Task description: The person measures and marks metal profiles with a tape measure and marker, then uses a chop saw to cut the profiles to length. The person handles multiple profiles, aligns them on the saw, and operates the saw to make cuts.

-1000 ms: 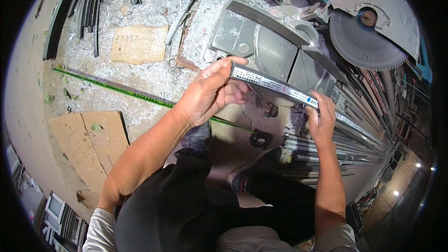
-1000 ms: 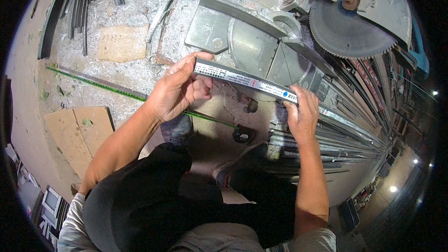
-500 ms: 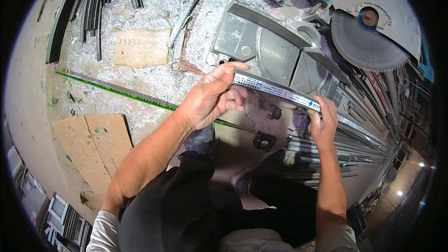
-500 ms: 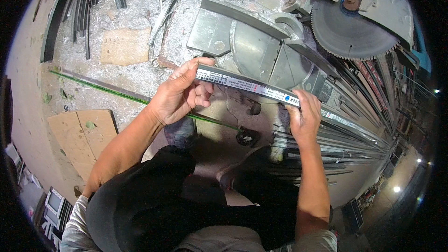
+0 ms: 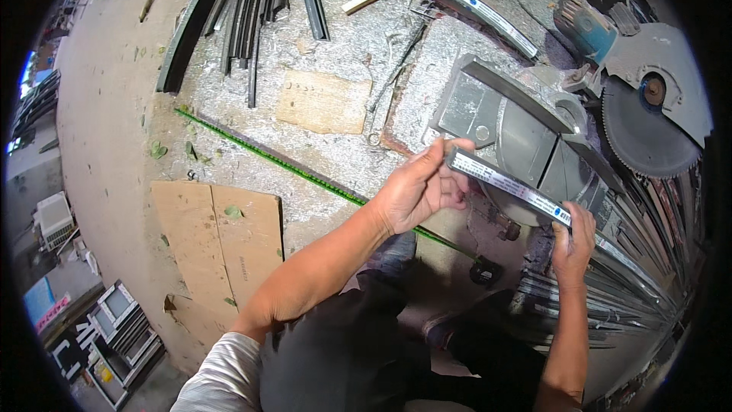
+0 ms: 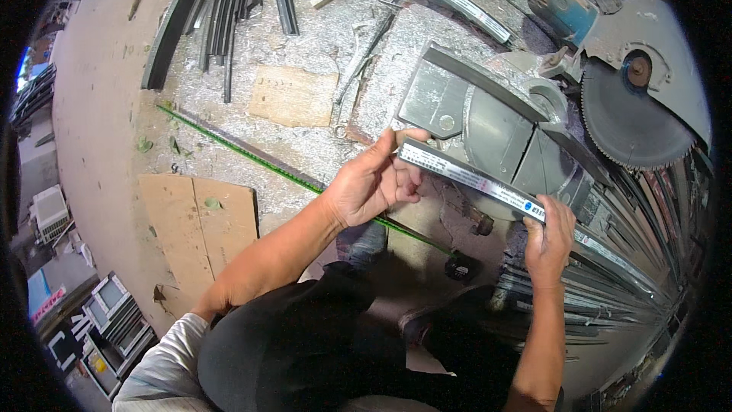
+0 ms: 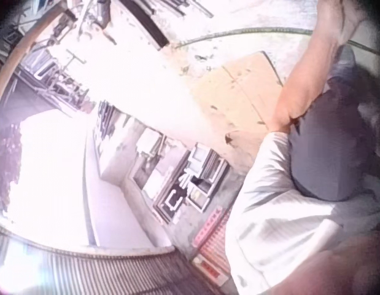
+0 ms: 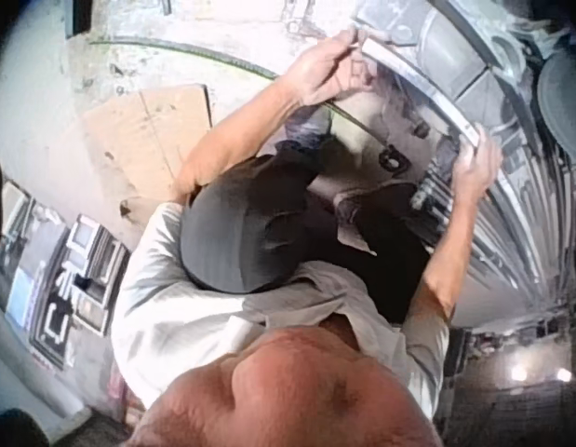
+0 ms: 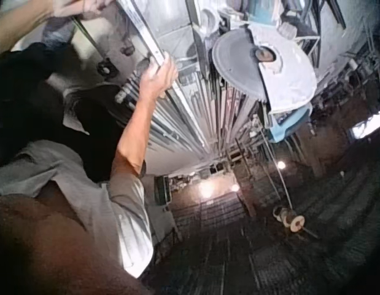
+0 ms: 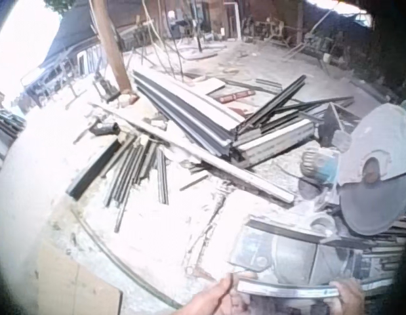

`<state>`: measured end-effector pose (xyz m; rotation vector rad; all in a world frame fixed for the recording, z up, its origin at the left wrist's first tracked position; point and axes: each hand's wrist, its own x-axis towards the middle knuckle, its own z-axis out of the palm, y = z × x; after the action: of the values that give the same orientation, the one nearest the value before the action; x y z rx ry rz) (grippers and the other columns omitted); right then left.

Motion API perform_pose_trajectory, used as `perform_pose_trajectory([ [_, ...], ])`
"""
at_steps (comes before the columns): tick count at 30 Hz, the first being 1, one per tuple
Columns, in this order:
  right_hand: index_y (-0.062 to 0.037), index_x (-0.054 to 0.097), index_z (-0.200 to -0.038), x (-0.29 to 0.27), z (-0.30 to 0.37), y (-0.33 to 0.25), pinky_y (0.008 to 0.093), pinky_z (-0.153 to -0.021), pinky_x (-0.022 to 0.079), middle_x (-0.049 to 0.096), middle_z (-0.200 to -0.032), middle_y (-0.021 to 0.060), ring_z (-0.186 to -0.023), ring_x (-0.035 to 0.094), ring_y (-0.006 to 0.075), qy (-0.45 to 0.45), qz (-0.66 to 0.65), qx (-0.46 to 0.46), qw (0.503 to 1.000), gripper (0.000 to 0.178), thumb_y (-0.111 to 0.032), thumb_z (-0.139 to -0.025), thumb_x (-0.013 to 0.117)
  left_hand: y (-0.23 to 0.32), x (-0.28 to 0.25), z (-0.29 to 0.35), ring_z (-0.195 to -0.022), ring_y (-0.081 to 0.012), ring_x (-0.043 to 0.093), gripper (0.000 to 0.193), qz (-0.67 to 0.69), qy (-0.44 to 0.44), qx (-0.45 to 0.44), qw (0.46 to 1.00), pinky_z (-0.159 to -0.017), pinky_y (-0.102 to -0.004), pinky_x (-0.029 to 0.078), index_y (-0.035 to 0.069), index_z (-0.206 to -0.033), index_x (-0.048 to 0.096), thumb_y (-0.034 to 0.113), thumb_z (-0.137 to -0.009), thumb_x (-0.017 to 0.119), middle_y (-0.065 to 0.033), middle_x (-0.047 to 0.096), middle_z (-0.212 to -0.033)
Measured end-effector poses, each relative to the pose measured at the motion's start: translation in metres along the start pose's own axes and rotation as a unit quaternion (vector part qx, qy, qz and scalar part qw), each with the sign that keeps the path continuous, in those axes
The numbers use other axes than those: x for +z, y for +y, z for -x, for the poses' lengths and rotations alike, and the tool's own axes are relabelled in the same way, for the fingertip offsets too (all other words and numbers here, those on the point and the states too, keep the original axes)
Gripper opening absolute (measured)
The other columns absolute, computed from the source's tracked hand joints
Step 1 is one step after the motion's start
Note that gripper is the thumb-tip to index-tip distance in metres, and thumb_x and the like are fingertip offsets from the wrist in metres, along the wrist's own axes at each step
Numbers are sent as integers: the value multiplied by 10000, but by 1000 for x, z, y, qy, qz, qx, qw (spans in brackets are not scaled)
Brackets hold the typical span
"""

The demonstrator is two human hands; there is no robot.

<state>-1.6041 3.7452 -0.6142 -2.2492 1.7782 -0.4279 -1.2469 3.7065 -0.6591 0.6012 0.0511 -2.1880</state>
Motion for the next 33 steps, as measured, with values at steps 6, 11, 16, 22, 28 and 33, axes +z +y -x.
perform_pose_trajectory([
  [6, -16, 701, -1253, 35, -35, -41, 472, -955, 496, 739, -1150, 182, -1076, 684, 364, 15, -14, -49, 999, 406, -87, -869, 814, 17, -20, 14, -838, -228, 666, 589, 49, -3, 91, 995, -883, -455, 633, 14, -1603, 419, 351, -1120, 430, -116, 663, -952],
  [11, -30, 695, -1229, 73, -66, -87, 477, -908, 503, 760, -1124, 157, -1011, 709, 342, 84, -42, -92, 991, 411, -181, -879, 849, 29, -19, 21, -996, -242, 712, 581, 29, 9, 163, 986, -961, -470, 630, -20, -1564, 465, 192, -1045, 616, -120, 706, -1082],
  [16, -54, 715, -995, 110, -100, -144, 517, -848, 486, 688, -897, 128, -880, 663, 358, 117, -144, -57, 981, 253, -253, -860, 792, 39, -33, 11, -1148, -210, 658, 682, -232, 89, 156, 956, -1073, -500, 524, 65, -1601, 449, 424, -1062, 663, -57, 699, -1189],
  [22, -13, 720, -977, 126, -134, -192, 424, -889, 473, 650, -925, 99, -978, 610, 282, 105, -115, -64, 986, 305, -299, -875, 755, 88, -63, 6, -1216, -214, 662, 520, -260, 111, 247, 927, -1099, -415, 496, 8, -1459, 594, 419, -1145, 542, -124, 705, -1334],
  [28, 28, 712, -1171, 124, -127, -160, 421, -935, 489, 705, -983, 127, -982, 637, 253, 2, -6, -50, 999, 488, -397, -942, 779, 135, -105, 4, -1246, -227, 635, 473, -238, 133, 327, 905, -1144, -386, 499, -6, -1409, 641, 375, -1138, 575, -124, 687, -1324],
  [33, -12, 676, -1259, 75, -94, -89, 486, -976, 490, 702, -1110, 138, -1072, 656, 304, 70, -50, -70, 994, 522, -361, -899, 819, 202, -110, 37, -1156, -196, 686, 496, -230, 238, 363, 871, -1049, -339, 524, -3, -1339, 705, 407, -1059, 715, -113, 755, -1212],
])
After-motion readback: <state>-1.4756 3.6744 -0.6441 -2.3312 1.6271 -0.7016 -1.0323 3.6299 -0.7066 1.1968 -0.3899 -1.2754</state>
